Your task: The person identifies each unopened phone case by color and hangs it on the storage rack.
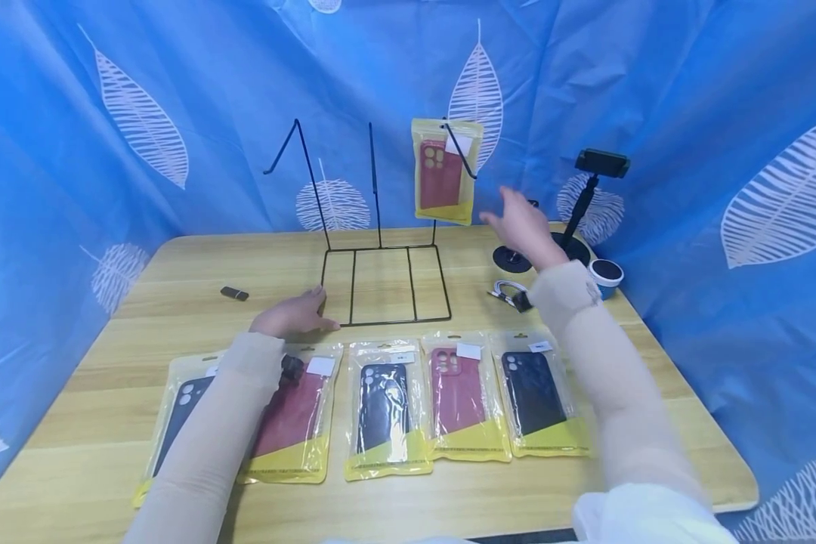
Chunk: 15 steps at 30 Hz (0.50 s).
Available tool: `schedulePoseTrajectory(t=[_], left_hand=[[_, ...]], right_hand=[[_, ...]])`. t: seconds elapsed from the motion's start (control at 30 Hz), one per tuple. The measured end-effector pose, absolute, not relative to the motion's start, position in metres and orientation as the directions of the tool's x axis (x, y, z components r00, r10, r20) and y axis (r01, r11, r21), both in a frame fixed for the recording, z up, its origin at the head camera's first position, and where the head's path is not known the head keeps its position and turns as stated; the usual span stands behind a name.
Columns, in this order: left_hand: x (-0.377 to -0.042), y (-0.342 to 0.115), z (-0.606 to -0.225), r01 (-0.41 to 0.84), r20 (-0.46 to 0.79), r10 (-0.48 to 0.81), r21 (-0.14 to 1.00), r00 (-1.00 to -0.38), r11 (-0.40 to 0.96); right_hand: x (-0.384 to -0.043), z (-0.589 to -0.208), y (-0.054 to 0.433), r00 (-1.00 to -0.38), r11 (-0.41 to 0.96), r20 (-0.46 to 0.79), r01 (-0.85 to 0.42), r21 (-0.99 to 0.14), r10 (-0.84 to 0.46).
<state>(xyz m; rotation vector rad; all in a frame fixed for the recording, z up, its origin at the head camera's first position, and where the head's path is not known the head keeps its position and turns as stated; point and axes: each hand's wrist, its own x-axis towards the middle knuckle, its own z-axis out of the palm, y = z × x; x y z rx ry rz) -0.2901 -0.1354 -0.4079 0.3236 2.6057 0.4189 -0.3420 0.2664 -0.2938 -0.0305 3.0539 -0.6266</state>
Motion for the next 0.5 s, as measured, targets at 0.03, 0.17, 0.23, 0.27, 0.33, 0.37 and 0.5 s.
schedulePoseTrajectory(t=[0.03, 0.17, 0.23, 0.27, 0.33, 0.37, 0.5], left_hand=[[-0.29, -0.136, -0.408, 0.15, -0.421, 0.298, 0.35, -0.856, 0.925], [-0.29, -0.137, -0.408, 0.146, -0.422, 0.298, 0.355, -0.856, 0.924], [-0.29, -0.137, -0.407, 0.146, -0.421, 0.298, 0.355, -0.857, 0.923], [-0.29, -0.137, -0.407, 0.148, -0.42, 0.299, 0.355, -0.857, 0.923], [-0.289, -0.137, -0.406, 0.148, -0.418, 0.299, 0.357, -0.858, 0.922], [-0.289, -0.137, -0.405, 0.147, -0.417, 0.3, 0.36, -0.858, 0.921], [-0.288, -0.136, -0.406, 0.144, -0.413, 0.302, 0.372, -0.859, 0.917]], right_hand=[[-0.331, -0.301, 0.273, -0.997, 0.936, -0.049, -0.042, -0.351, -0.063], [-0.292, -0.331, 0.298, -0.967, 0.96, -0.176, -0.136, -0.246, -0.182], [-0.277, -0.346, 0.308, -0.955, 0.966, -0.233, -0.129, -0.224, -0.182], [-0.271, -0.353, 0.313, -0.951, 0.969, -0.253, -0.126, -0.213, -0.179], [-0.261, -0.363, 0.322, -0.944, 0.975, -0.287, -0.108, -0.194, -0.161], [-0.257, -0.368, 0.325, -0.942, 0.978, -0.302, -0.092, -0.188, -0.147], [-0.248, -0.38, 0.337, -0.913, 0.983, -0.394, -0.033, -0.18, -0.103]])
